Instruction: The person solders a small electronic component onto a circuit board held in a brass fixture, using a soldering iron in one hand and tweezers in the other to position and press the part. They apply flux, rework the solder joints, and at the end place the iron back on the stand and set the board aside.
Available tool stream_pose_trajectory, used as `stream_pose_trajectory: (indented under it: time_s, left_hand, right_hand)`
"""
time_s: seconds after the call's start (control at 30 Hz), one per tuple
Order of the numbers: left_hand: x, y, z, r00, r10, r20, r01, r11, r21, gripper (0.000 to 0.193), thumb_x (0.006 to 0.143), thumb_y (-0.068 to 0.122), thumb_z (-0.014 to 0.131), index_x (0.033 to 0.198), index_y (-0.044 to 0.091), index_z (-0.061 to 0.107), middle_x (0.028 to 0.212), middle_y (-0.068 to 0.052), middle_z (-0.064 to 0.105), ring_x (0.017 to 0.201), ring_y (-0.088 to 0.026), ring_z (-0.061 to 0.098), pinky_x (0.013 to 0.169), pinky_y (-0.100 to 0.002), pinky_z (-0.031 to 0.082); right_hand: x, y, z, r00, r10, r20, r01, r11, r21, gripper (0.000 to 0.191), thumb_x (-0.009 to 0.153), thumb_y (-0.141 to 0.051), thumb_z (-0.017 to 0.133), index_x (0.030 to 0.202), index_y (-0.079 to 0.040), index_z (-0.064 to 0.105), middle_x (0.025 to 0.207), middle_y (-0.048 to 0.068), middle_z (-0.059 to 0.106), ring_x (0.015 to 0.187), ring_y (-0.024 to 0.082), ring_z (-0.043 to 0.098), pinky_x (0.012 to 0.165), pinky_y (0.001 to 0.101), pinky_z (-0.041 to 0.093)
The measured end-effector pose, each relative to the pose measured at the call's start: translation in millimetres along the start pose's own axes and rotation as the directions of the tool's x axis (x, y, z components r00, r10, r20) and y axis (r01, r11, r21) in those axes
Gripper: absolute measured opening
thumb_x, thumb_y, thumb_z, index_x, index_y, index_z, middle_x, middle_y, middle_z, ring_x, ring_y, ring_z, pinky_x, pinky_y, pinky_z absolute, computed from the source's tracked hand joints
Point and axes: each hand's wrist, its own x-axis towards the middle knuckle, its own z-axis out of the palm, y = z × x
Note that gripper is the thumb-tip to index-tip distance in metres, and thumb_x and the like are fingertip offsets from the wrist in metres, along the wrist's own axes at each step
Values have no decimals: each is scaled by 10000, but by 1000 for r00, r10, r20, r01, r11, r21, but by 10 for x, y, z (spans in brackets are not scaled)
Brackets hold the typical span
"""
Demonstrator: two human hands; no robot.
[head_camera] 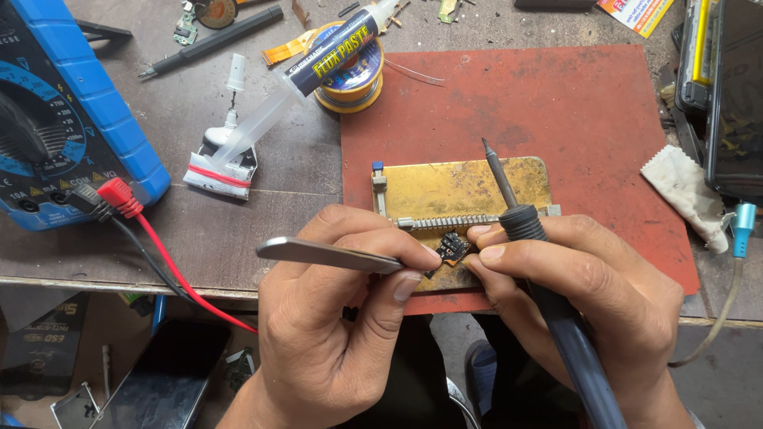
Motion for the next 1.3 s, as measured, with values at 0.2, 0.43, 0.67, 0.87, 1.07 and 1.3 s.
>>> stream_pose_trajectory:
  time_s: [0.2, 0.43, 0.67, 0.87, 1.07, 1.3]
  left_hand:
    - [-28, -17, -23, 1000, 0, -8, 0, 1000, 2, 76, 942, 14, 675, 1015, 26, 689, 963, -80, 692, 761, -131, 622, 636, -250, 475]
    - [-15, 22, -26, 1000, 9, -25, -9, 1000, 5, 53, 954, 19, 677, 1007, 23, 682, 953, -67, 707, 805, -151, 644, 656, -258, 482]
    - [-10, 59, 2, 999, 31, -26, -31, 999, 9, 57, 959, 33, 682, 1014, 22, 675, 960, -72, 702, 824, -167, 660, 658, -271, 499]
    - [-2, 60, 25, 997, 79, -20, -79, 997, 10, 72, 979, 27, 683, 1048, 16, 664, 1000, -72, 715, 906, -197, 698, 726, -279, 553]
    - [-10, 36, 75, 996, 87, -17, -87, 996, -7, 76, 987, 14, 680, 1061, 28, 671, 1016, -73, 709, 894, -192, 707, 764, -278, 567]
    - [-62, 103, 92, 999, 19, -34, -20, 999, -26, 72, 1025, 15, 675, 1085, 44, 701, 1022, -55, 678, 782, -131, 669, 699, -238, 537]
  right_hand:
    - [-5, -3, 11, 1000, 12, 8, -12, 1000, 22, 295, 849, 16, 791, 1081, -40, 618, 1011, 141, 718, 964, 220, 754, 835, 320, 621]
    - [-45, -4, -17, 1000, 13, -17, -12, 999, 37, 254, 922, 37, 734, 1152, -11, 640, 1042, 151, 736, 942, 220, 751, 815, 300, 605]
    - [-113, -5, -74, 998, 53, -36, -49, 994, 95, 298, 944, -52, 748, 1211, 22, 641, 1038, 146, 736, 907, 210, 749, 792, 286, 608]
    - [-129, 16, -107, 998, 47, -41, -43, 995, 93, 301, 941, -67, 747, 1204, 34, 641, 1019, 153, 730, 886, 207, 745, 788, 281, 607]
    - [-185, 176, -241, 998, 38, -41, -35, 996, 84, 440, 844, -237, 796, 1177, 24, 672, 976, 149, 717, 849, 208, 729, 746, 280, 584]
    - [-444, 60, -311, 984, 165, -70, -126, 915, 382, 277, 854, -78, 736, 1109, -8, 657, 965, 106, 687, 841, 180, 680, 772, 272, 547]
